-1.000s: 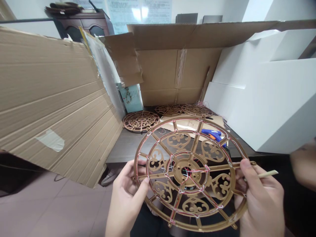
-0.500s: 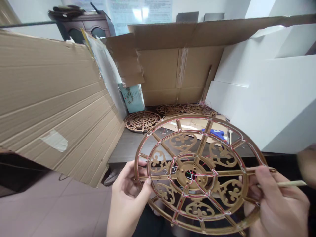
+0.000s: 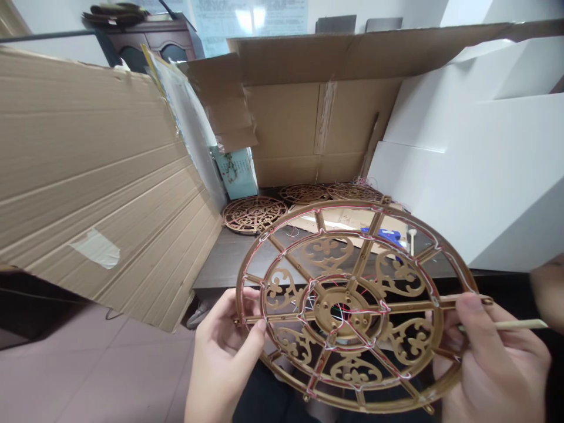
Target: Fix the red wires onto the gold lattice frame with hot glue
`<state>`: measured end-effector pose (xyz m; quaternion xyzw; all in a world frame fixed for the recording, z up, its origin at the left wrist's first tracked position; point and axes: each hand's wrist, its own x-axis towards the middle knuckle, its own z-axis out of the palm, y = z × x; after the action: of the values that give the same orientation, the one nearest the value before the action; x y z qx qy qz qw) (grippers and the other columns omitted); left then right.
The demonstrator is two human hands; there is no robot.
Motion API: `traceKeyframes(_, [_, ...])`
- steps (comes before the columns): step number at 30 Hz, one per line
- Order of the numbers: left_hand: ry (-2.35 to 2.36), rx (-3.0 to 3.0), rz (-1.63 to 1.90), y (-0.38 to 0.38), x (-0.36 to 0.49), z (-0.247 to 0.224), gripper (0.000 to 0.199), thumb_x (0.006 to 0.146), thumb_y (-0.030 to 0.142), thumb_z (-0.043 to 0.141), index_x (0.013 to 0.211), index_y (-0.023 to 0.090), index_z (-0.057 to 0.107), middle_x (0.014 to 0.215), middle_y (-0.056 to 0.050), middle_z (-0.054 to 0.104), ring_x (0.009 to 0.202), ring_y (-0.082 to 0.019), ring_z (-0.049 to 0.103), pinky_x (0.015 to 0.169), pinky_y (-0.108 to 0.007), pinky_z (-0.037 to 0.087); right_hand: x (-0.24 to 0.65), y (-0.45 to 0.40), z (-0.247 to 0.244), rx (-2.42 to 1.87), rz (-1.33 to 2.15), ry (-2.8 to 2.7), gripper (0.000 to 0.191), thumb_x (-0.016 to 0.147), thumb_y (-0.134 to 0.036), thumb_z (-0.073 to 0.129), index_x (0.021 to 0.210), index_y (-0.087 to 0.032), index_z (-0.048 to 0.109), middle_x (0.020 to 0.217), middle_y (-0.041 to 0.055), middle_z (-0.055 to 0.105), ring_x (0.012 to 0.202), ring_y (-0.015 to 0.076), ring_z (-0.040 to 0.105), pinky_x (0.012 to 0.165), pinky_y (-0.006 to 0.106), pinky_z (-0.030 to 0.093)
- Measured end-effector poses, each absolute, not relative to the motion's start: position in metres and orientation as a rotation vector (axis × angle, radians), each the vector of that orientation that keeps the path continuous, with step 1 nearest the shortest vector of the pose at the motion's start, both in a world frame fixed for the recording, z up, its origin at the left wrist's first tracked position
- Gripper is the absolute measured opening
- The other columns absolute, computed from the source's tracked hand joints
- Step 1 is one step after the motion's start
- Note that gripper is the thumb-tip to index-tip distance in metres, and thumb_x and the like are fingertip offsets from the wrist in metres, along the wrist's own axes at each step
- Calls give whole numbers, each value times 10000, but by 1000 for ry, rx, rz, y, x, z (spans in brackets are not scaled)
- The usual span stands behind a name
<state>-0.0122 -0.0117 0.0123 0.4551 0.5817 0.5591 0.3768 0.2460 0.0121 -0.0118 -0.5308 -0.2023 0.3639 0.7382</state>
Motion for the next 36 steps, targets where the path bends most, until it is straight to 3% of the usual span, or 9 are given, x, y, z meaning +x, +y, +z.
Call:
traceKeyframes(6, [1598, 1152, 1460, -10, -5, 13, 218, 842, 280, 740, 1025, 211, 642, 878, -16, 651, 784, -130, 651, 695, -180, 562, 243, 8, -8, -1171, 738, -526, 255, 764, -398, 866, 841, -192, 737, 737, 16, 675, 491, 131, 592, 419, 229, 475])
traceKeyframes(10, [1618, 1155, 1479, -11, -4, 14, 158, 825, 230, 738, 924, 211, 617, 869, 8, 618, 753, -93, 614, 678, -136, 527, 239, 5, -2, -1166, 695, -548, 288, 754, -433, 862, 813, -179, 738, 691, 26, 667, 463, 143, 578, 397, 243, 463])
traceKeyframes(19, [1622, 1193, 1550, -7, 0, 17, 174, 794, 202, 752, 843, 210, 585, 813, 26, 598, 715, -80, 598, 661, -128, 518, 245, -1, -16, -1025, 654, -514, 216, 729, -346, 865, 848, -217, 740, 727, 8, 668, 577, 153, 623, 511, 253, 571])
traceKeyframes(23, [1681, 1140, 1549, -5, 4, 14, 191, 758, 206, 781, 862, 209, 620, 830, 16, 628, 747, -95, 629, 683, -136, 538, 244, 1, -14, -1043, 674, -523, 224, 734, -367, 863, 851, -217, 743, 720, 10, 672, 555, 153, 618, 468, 244, 533])
traceKeyframes(30, [1613, 1113, 1493, -2, 3, 8, 244, 786, 237, 768, 1015, 219, 685, 877, -13, 685, 753, -111, 669, 697, -157, 566, 246, 19, -10, -1133, 715, -478, 331, 681, -417, 913, 759, -160, 719, 650, 13, 659, 435, 104, 541, 369, 195, 428])
traceKeyframes(36, [1500, 1130, 1452, -7, 1, 15, 418, 811, 318, 784, 1202, 226, 664, 893, -25, 691, 771, -131, 693, 724, -188, 588, 251, 36, -22, -1186, 785, -446, 391, 642, -425, 940, 683, -139, 676, 565, -32, 572, 431, 66, 482, 382, 160, 380])
